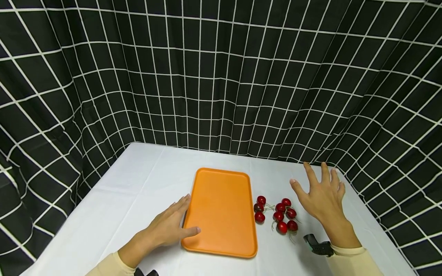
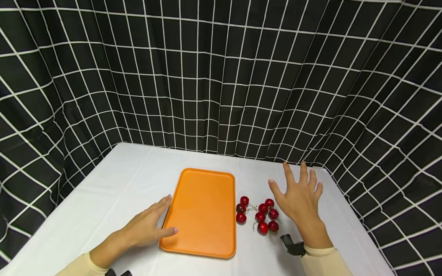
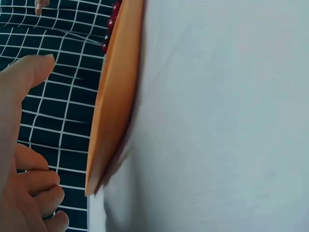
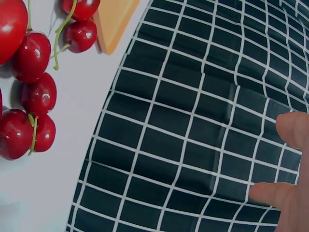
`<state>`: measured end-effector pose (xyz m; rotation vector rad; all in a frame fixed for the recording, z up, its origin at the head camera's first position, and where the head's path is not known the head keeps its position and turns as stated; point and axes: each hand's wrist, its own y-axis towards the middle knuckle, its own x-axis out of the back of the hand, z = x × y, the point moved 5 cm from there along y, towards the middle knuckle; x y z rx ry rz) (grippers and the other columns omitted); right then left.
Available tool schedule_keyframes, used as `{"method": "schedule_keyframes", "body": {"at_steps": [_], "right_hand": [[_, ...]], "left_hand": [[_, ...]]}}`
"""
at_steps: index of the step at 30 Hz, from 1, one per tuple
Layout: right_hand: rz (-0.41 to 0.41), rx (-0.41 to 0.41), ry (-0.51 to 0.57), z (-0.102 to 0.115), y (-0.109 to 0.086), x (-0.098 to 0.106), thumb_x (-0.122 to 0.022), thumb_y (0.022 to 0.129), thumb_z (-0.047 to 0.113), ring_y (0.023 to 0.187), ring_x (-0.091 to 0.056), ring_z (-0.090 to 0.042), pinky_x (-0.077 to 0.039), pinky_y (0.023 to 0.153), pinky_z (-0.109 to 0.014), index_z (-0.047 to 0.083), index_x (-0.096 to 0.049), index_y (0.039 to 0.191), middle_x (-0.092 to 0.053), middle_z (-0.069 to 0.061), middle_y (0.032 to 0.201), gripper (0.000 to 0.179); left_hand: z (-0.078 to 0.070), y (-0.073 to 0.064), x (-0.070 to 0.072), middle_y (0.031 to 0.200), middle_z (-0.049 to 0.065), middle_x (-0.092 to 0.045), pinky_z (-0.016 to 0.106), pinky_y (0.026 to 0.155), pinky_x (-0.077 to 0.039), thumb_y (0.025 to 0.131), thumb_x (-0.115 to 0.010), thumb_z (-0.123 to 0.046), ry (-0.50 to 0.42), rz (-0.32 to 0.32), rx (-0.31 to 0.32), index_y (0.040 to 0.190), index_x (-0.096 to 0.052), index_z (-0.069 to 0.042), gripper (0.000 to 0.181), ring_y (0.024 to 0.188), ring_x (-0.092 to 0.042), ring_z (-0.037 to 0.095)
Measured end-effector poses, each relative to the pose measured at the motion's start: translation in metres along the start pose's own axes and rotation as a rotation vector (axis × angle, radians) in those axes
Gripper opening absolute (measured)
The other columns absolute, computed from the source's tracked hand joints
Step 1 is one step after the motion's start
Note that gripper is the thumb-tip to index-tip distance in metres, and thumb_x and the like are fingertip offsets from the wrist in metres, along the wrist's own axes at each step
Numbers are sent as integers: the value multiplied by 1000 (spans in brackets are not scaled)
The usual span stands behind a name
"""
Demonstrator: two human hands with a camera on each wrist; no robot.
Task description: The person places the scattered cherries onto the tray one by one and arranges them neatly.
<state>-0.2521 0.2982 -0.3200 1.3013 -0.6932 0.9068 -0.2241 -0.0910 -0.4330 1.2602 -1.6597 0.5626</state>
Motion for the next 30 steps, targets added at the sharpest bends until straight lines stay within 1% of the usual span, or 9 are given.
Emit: {"method": "schedule_keyframes", "body": {"at_steps": [8,14,17,22,24,26,30], "right_hand": [[9,-4,2,-2,-1,-1,-46,79,56,123,4,-45,7,88,-67,18,-27,137,-8,-27,138,73],[14,-4,9,-3,-3,-3,-46,79,55,123,2,-46,4,88,-67,19,-26,137,-9,-27,138,72],[19,-5,30,-3,-2,-4,-46,80,55,122,-2,-46,1,88,-67,18,-28,137,-9,-26,138,70],[32,1,49,-3,-3,-5,-46,80,53,121,-5,-47,-2,87,-68,15,-28,136,-10,-27,137,70],[32,5,73,-3,-4,-6,-47,80,52,121,-8,-47,-4,86,-69,15,-28,137,-13,-27,137,70],[20,14,123,-3,-4,-6,-49,81,49,119,-13,-47,-9,84,-68,14,-30,136,-18,-26,135,68],[-39,36,278,-4,-3,-4,-54,81,40,109,-29,-41,-22,81,-60,11,-42,129,-37,-20,127,58]], "left_hand": [[0,-5,-8,141,5,-20,42,101,-19,66,-48,-72,2,104,-32,137,-25,-6,100,126,-18,23],[3,-7,-12,141,6,-20,43,101,-18,63,-50,-73,2,152,-20,137,-24,-4,104,125,-20,29],[5,-8,-13,141,6,-21,43,101,-18,60,-53,-73,9,162,-26,136,-24,-3,107,125,-21,28],[7,-9,-15,140,7,-21,39,102,-16,57,-54,-73,42,179,-72,135,-25,-1,111,126,-19,20],[8,-9,-16,140,9,-21,39,102,-16,57,-55,-73,43,181,-93,135,-25,1,111,127,-19,20],[8,-9,-16,140,10,-21,39,102,-17,57,-55,-73,40,183,-102,135,-25,2,112,127,-19,20],[10,-10,-18,140,10,-22,40,102,-17,57,-55,-73,33,190,-99,134,-26,2,112,126,-19,21]]}}
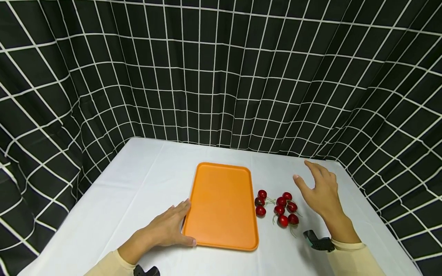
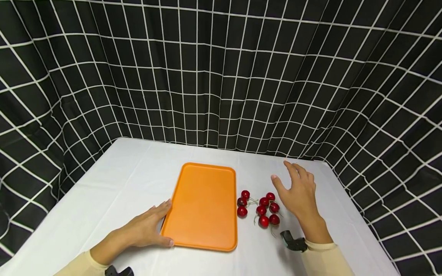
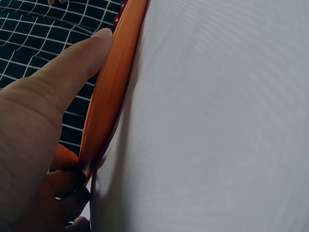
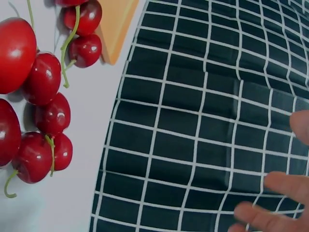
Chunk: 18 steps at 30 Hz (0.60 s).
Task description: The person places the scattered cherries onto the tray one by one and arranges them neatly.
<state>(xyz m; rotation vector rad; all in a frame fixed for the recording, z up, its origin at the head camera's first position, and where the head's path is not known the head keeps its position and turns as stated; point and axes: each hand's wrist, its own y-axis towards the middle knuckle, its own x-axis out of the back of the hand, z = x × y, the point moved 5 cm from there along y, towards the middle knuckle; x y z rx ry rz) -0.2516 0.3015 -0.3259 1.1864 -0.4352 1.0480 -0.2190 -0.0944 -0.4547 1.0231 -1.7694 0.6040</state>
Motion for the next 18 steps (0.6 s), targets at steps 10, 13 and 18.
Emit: {"method": "schedule_keyframes", "body": {"at_steps": [10,13,18], "right_hand": [[-162,-15,280,-17,0,4,-68,75,21,76,-42,-11,-34,61,-24,20,-65,104,-61,3,97,29],[-146,-49,315,-21,0,3,-67,76,22,75,-42,-13,-36,58,-21,21,-64,103,-61,2,96,28],[-89,-147,315,-32,-5,0,-63,78,30,76,-43,-14,-36,59,-22,20,-63,105,-60,2,95,28]], "left_hand": [[3,-2,-4,141,7,-20,38,102,-16,56,-53,-75,-1,5,13,136,-24,-1,112,127,-17,18],[4,-2,-4,141,6,-19,38,102,-15,56,-53,-75,-4,6,18,136,-24,-1,112,127,-16,18],[3,0,-2,141,8,-20,39,102,-15,56,-54,-74,-9,3,6,135,-26,0,112,127,-17,20]]}}
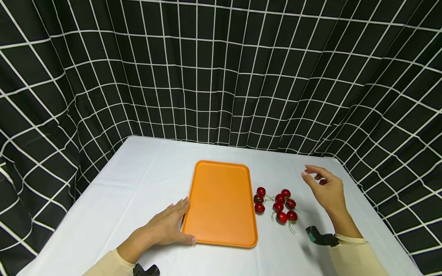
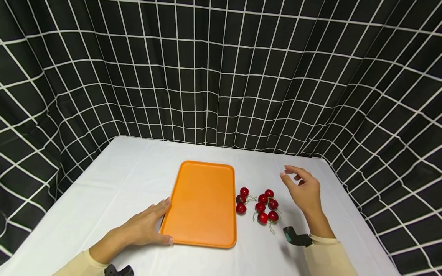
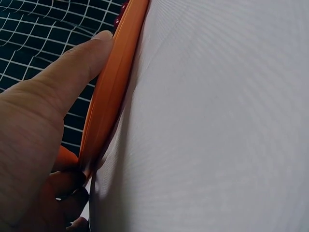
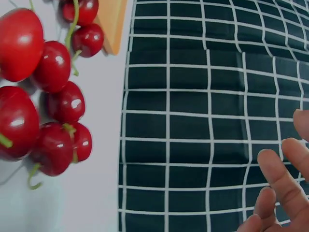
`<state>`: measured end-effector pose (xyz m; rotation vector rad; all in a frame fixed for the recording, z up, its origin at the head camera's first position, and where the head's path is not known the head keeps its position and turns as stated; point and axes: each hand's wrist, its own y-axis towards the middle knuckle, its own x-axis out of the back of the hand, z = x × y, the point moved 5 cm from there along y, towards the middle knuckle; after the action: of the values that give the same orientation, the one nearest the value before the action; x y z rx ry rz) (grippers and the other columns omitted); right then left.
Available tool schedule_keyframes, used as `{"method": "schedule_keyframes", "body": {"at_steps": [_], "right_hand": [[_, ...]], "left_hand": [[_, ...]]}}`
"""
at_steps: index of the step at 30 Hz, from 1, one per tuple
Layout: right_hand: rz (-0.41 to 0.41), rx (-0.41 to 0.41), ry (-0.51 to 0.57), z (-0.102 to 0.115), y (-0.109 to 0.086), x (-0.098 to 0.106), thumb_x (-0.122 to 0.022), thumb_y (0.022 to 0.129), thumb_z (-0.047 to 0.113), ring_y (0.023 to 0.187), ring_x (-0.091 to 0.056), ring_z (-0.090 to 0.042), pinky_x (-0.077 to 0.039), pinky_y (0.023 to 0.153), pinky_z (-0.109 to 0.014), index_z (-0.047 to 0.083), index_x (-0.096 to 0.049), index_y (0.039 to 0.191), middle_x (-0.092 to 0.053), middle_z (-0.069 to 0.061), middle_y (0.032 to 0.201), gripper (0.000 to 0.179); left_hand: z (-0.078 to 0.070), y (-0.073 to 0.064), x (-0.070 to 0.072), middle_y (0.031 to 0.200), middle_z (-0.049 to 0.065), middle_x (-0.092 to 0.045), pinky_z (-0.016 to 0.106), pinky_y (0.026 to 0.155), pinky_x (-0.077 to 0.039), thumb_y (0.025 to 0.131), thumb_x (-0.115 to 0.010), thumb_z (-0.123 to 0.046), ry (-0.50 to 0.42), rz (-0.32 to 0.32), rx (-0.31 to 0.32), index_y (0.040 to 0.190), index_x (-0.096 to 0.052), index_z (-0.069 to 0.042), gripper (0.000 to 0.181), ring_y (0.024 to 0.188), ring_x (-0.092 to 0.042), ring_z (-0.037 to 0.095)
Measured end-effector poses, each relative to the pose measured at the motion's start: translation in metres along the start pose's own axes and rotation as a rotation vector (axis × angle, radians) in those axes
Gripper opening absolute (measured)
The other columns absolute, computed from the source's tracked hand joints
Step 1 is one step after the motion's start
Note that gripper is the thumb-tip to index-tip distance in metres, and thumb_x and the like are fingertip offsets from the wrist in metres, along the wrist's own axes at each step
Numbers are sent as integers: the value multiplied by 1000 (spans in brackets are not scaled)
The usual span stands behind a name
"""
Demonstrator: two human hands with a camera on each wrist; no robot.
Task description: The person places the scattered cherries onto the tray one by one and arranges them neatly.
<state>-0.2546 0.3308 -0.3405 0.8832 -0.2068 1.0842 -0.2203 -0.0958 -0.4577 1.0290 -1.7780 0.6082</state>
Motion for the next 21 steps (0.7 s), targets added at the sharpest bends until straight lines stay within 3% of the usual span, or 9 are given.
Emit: {"method": "schedule_keyframes", "body": {"at_steps": [6,15,18,21], "right_hand": [[17,-68,-14,-16,-8,0,-63,78,32,74,-43,-14,-36,57,-23,18,-65,100,-62,1,92,26],[27,-161,-23,-42,-24,-3,-67,74,34,66,-41,-14,-31,39,-25,17,-68,93,-55,-3,77,25],[37,-188,-36,-52,-33,-5,-68,73,34,62,-40,-15,-30,40,-27,16,-69,91,-51,-5,72,26],[98,-233,-61,-64,-41,-8,-67,74,36,66,-40,-14,-31,45,-30,13,-69,93,-54,-5,75,30]], "left_hand": [[0,-1,1,141,8,-20,38,102,-16,57,-53,-74,0,-1,1,135,-26,0,111,127,-17,21],[1,-1,1,140,9,-20,39,102,-15,57,-53,-74,7,-12,-1,135,-25,-1,111,127,-17,21],[1,-1,1,140,9,-20,39,102,-15,57,-54,-74,5,-13,-2,135,-26,-1,111,127,-17,21],[1,0,0,140,8,-20,39,102,-15,57,-54,-74,2,-10,0,135,-26,-1,111,127,-17,21]]}}
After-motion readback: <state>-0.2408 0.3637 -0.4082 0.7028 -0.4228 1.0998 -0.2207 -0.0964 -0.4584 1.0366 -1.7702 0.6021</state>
